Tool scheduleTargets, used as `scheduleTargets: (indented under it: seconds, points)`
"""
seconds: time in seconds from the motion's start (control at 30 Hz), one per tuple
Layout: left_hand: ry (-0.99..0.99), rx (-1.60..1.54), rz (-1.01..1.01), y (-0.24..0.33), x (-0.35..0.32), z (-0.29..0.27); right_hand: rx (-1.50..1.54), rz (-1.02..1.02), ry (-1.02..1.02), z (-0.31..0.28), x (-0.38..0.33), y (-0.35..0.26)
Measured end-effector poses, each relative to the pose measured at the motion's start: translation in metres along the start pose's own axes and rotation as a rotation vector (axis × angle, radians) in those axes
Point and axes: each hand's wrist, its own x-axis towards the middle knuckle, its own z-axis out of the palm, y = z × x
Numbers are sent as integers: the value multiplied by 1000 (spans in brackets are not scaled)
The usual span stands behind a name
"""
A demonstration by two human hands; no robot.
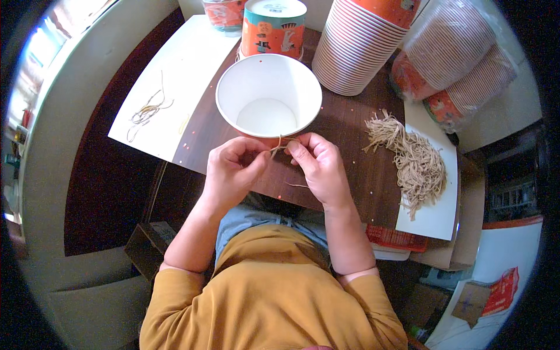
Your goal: Attaching string handles to decorative paper buckets.
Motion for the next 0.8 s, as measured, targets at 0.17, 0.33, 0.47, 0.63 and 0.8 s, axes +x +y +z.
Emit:
scheduleTargets:
  seconds: [0.17, 0.33, 0.47, 0.63, 0.8]
  points:
    - [-98, -215, -51, 5, -3, 2, 12, 34, -21, 2, -2, -3]
    - [-75, -122, -98, 7, -1, 12, -16, 6, -26, 4, -5, -2]
    - [-55, 25, -56, 5, 1, 13, -64, 14, -16, 1, -5, -4]
    - [-54, -14, -123, 4, 0, 8, 10, -30, 41, 6, -1, -1]
    - [-145, -55, -161, 11, 0, -3, -12, -34, 47, 8, 0, -3]
